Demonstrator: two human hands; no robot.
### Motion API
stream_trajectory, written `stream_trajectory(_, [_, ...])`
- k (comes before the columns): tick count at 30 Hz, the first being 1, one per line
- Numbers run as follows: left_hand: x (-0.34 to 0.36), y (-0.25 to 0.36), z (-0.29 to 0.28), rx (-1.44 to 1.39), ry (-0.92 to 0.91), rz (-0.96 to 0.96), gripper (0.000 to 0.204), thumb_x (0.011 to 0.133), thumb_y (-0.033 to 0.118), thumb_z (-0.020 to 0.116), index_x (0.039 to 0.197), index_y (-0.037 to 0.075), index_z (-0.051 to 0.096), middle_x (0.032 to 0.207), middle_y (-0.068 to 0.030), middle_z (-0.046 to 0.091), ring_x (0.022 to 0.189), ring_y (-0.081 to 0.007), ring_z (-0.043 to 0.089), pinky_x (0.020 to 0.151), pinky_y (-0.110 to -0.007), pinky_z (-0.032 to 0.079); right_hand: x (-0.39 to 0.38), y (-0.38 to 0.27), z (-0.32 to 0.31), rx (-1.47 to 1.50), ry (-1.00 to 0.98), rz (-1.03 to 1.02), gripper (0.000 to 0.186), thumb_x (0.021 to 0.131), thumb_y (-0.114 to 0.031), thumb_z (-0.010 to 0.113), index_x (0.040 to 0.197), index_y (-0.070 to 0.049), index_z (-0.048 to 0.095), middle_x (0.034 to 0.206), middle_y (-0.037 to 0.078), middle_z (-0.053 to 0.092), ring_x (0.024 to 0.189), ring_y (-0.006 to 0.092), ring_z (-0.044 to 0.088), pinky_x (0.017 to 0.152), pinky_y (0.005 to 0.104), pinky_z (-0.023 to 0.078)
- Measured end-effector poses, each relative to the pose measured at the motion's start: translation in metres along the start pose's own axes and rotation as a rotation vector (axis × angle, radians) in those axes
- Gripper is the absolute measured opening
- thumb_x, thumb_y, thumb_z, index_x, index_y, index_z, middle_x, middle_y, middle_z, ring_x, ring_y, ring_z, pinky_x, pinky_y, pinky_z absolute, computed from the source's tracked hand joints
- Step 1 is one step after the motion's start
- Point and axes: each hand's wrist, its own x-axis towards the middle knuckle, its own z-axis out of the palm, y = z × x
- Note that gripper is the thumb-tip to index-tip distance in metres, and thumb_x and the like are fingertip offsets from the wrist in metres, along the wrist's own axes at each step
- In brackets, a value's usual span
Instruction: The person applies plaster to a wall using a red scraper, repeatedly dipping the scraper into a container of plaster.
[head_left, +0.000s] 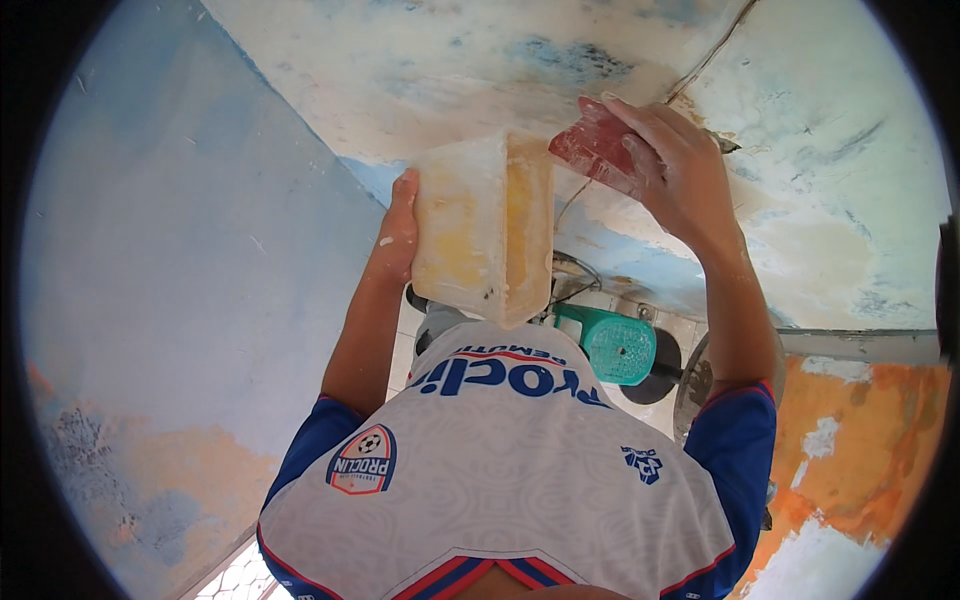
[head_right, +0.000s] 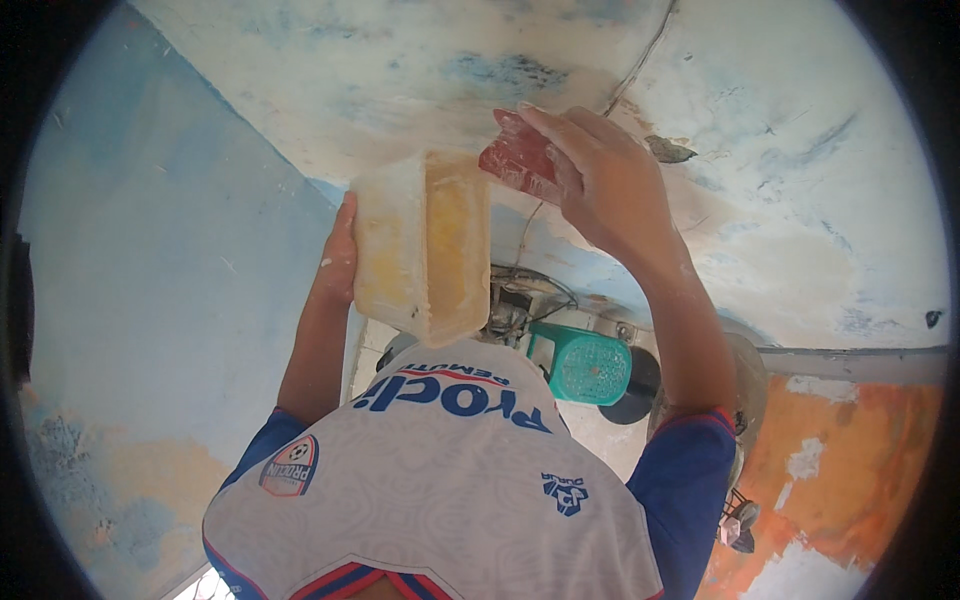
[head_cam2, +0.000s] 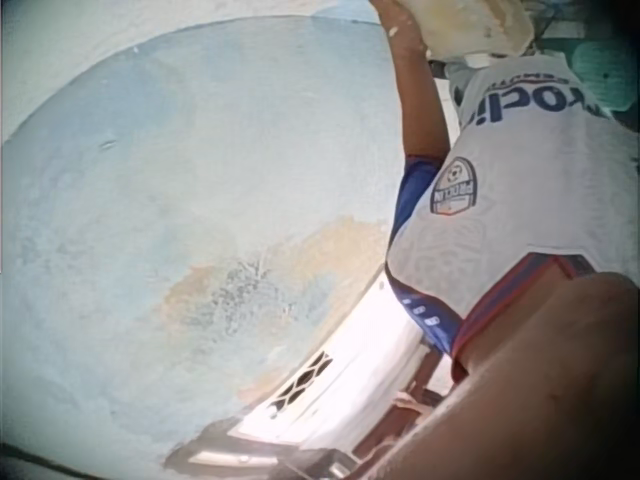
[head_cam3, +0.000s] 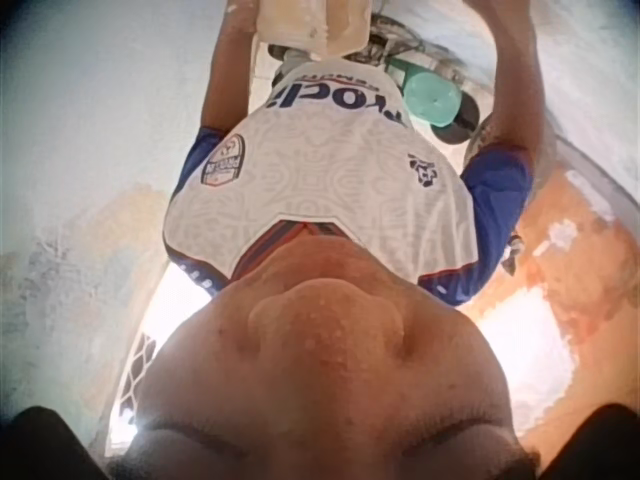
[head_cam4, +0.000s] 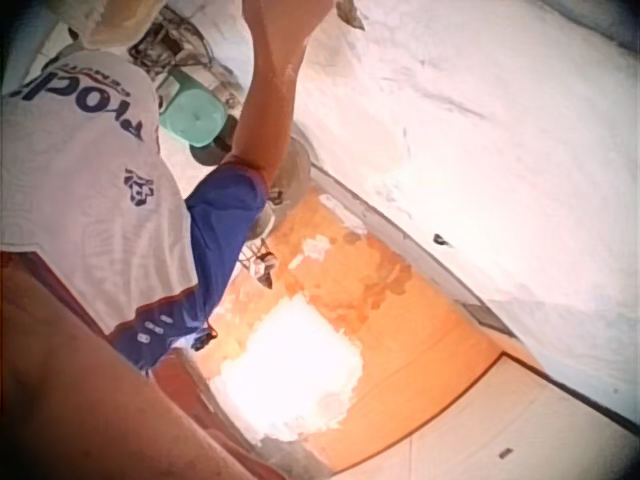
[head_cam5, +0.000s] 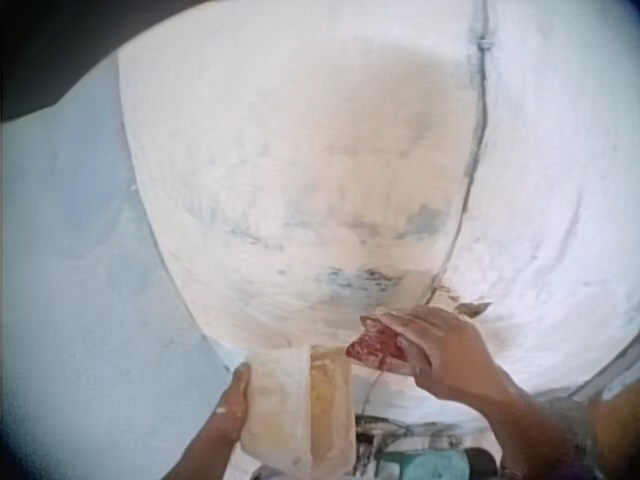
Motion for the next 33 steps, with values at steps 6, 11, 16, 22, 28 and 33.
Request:
stream_trajectory(6, [0.001, -0.003, -0.001, 0.119, 0.086, 0.065, 0.069, 0.105, 0.060, 0.043, 0.144, 0.005, 0.031, 0.129, -0.0104, 0.053, 0.114, -0.0213, 0.060, 0.095, -0.037, 0.055, 0.007, 0.004, 0.020, -0.068, -0.045, -0.058, 0.043, 0.090, 0.004, 0.062, 0.130, -0.010, 0.068, 0.103, 0.013, 0.068, 0.088, 0.0350, 0.064, 0.079, 0.0408, 0.053])
stream_trajectory(11, [0.001, -0.005, -0.010, 0.022, 0.082, 0.057, 0.064, 0.105, 0.058, 0.042, 0.141, 0.005, 0.036, 0.129, -0.0108, 0.056, 0.116, -0.0217, 0.061, 0.095, -0.038, 0.055, 0.009, 0.003, 0.008, 0.159, 0.034, 0.017, 0.039, 0.093, 0.005, 0.062, 0.129, -0.008, 0.066, 0.104, 0.009, 0.071, 0.091, 0.0237, 0.069, 0.080, 0.0359, 0.056])
stream_trajectory(16, [-0.001, -0.002, -0.011, -0.127, 0.082, 0.086, 0.061, 0.107, 0.058, 0.038, 0.139, 0.006, 0.046, 0.129, -0.0111, 0.059, 0.116, -0.0219, 0.062, 0.096, -0.038, 0.056, -0.015, 0.020, 0.001, 1.010, 0.239, 0.491, 0.047, 0.087, 0.013, 0.063, 0.130, -0.001, 0.052, 0.116, 0.013, 0.068, 0.098, 0.0223, 0.070, 0.082, 0.0323, 0.060])
stream_trajectory(22, [-0.002, -0.008, 0.006, -0.155, 0.246, 0.207, 0.064, 0.108, 0.057, 0.033, 0.142, 0.006, 0.048, 0.132, -0.0112, 0.060, 0.119, -0.0239, 0.062, 0.099, -0.039, 0.054, -0.048, 0.005, 0.039, 1.365, 0.553, 0.632, 0.065, 0.085, 0.018, 0.062, 0.143, 0.001, 0.038, 0.116, 0.016, 0.063, 0.106, 0.0215, 0.067, 0.081, 0.0308, 0.061])
stream_trajectory(28, [-0.011, -0.012, 0.013, -0.238, 0.239, 0.168, 0.069, 0.107, 0.060, 0.029, 0.151, 0.008, 0.043, 0.143, -0.0115, 0.056, 0.128, -0.0267, 0.057, 0.107, -0.042, 0.048, -0.083, 0.004, 0.066, 1.806, 0.483, 0.577, 0.042, 0.099, -0.010, 0.051, 0.137, 0.007, 0.054, 0.140, 0.020, 0.058, 0.124, 0.0296, 0.062, 0.097, 0.0434, 0.057])
stream_trajectory(33, [-0.017, -0.018, 0.017, -0.292, 0.196, 0.143, 0.070, 0.108, 0.060, 0.027, 0.150, 0.007, 0.043, 0.142, -0.0123, 0.056, 0.129, -0.0279, 0.056, 0.108, -0.043, 0.047, -0.100, -0.010, 0.062, 2.337, 0.423, 0.509, 0.052, 0.098, -0.020, 0.040, 0.141, 0.008, 0.051, 0.154, 0.021, 0.047, 0.143, 0.0380, 0.045, 0.111, 0.0552, 0.046])
